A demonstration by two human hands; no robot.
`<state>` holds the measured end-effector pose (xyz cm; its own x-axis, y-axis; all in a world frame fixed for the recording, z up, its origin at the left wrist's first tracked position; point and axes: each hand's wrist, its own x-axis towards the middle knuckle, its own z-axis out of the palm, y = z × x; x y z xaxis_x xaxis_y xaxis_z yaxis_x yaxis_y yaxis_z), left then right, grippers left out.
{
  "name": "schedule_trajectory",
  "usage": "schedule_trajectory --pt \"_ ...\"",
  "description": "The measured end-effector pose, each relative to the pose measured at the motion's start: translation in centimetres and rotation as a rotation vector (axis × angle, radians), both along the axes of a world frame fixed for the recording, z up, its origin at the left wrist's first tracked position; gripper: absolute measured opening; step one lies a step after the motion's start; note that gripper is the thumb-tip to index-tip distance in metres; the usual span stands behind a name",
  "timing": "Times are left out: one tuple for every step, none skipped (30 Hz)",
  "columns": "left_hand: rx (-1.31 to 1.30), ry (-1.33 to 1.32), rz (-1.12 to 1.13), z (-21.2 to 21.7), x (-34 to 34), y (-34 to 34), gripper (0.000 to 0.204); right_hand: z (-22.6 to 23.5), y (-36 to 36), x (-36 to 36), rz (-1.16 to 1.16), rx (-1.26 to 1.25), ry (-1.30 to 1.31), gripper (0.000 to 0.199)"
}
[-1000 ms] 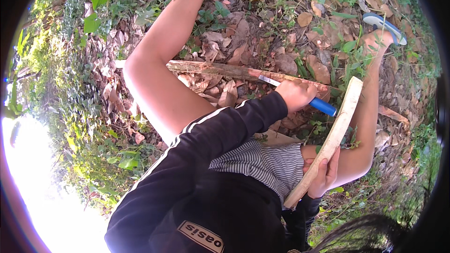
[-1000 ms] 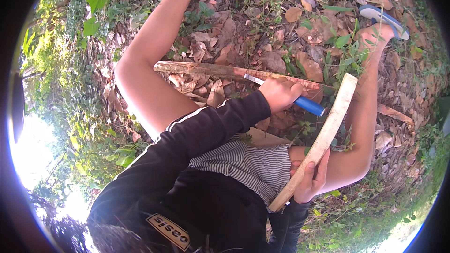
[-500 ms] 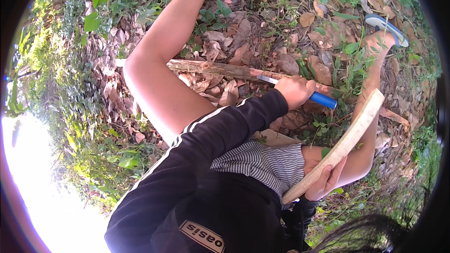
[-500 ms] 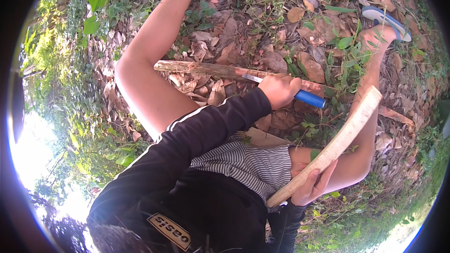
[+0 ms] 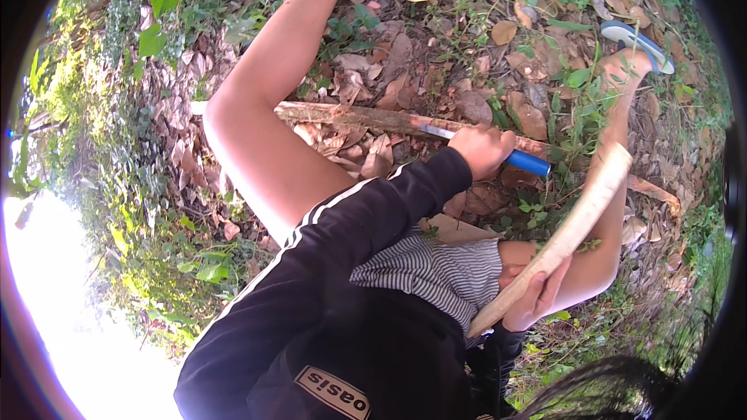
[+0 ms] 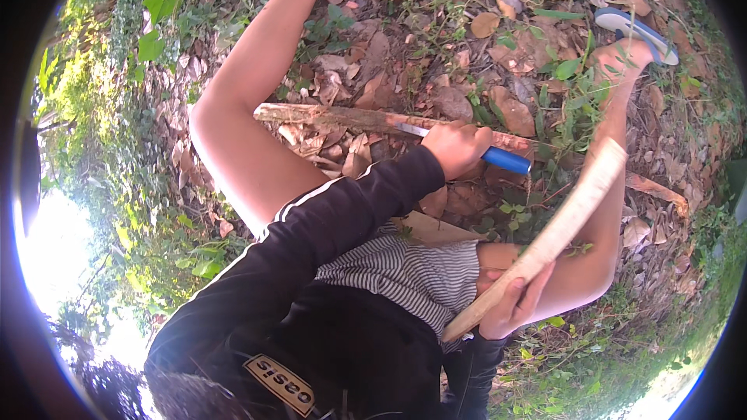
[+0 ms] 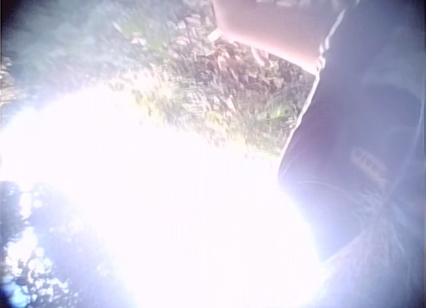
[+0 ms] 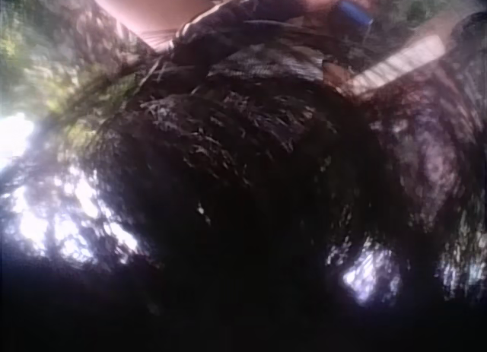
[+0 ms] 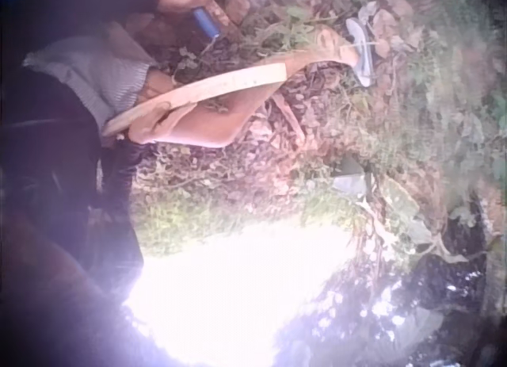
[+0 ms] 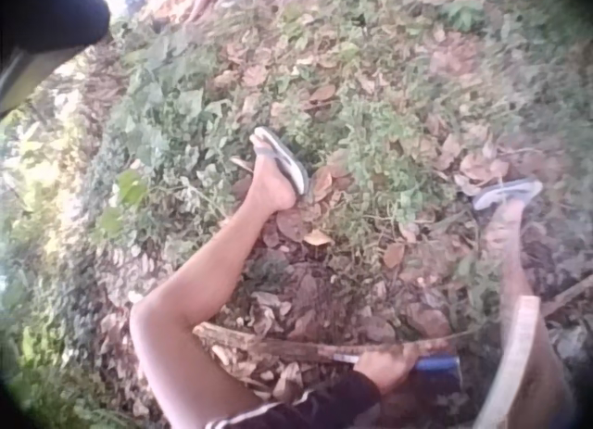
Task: The person uses a blue-handled chisel to scrape and shape a piece of wood held by hand while sitting on the ground outdoors.
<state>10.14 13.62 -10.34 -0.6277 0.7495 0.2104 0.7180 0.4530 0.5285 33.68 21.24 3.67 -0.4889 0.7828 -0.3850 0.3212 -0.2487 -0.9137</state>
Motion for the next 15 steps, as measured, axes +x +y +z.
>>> schedule_trajectory --pt "-0.005 0.003 -0.002 -0.1 0.2 0.0 0.016 0.0 0.0 0.3 0.127 0.014 -0.058 0.057" --pt "-0.056 -0.012 -0.029 0.1 0.2 0.2 0.015 0.1 0.2 0.6 0.245 0.037 -0.113 0.057" --pt "-0.069 -0.022 -0.016 -0.5 0.2 -0.4 0.015 0.1 0.3 0.9 0.364 0.058 -0.168 0.057" --pt "-0.075 -0.023 0.001 -0.7 -0.6 -1.4 0.016 0.1 0.6 0.7 0.484 0.087 -0.216 0.057" --pt "-0.082 -0.024 0.018 -0.8 -1.3 -2.0 0.016 0.0 0.8 0.5 0.345 0.069 -0.18 0.057" --pt "-0.076 -0.037 0.049 -0.7 -1.1 -1.9 0.018 -0.1 0.9 0.2 0.207 0.05 -0.143 0.057" --pt "-0.081 -0.053 0.048 0.3 -1.5 -1.6 0.018 -0.2 0.8 0.2 0.072 0.018 -0.116 0.056" --pt "-0.088 -0.066 0.049 1.0 -2.2 -1.2 0.018 -0.1 1.2 -0.8 0.029 0.03 -0.089 0.057" --pt "-0.093 -0.08 0.05 1.3 -2.4 -1.0 0.019 0.1 1.3 -0.7 0.165 -0.007 -0.109 0.058" --pt "-0.072 -0.085 0.055 0.8 -1.9 -1.5 0.018 0.4 1.4 -0.4 0.301 -0.043 -0.129 0.06" --pt "-0.051 -0.088 0.082 0.7 -1.9 -1.6 0.017 0.3 1.5 -0.6 0.38 -0.029 -0.141 0.061" --pt "-0.029 -0.092 0.109 0.7 -1.5 -1.9 0.017 0.5 1.5 -0.6 0.454 -0.013 -0.153 0.062" --pt "-0.007 -0.096 0.137 0.6 -1.4 -1.9 0.016 0.4 1.9 -0.8 0.338 -0.017 -0.111 0.062" --pt "0.019 -0.06 0.104 1.0 -1.0 -1.3 0.014 0.4 2.4 -0.7 0.23 -0.033 -0.082 0.062" --pt "0.081 -0.022 0.063 1.5 -0.6 -0.7 0.014 0.3 2.4 -0.6 0.121 -0.056 -0.054 0.062"
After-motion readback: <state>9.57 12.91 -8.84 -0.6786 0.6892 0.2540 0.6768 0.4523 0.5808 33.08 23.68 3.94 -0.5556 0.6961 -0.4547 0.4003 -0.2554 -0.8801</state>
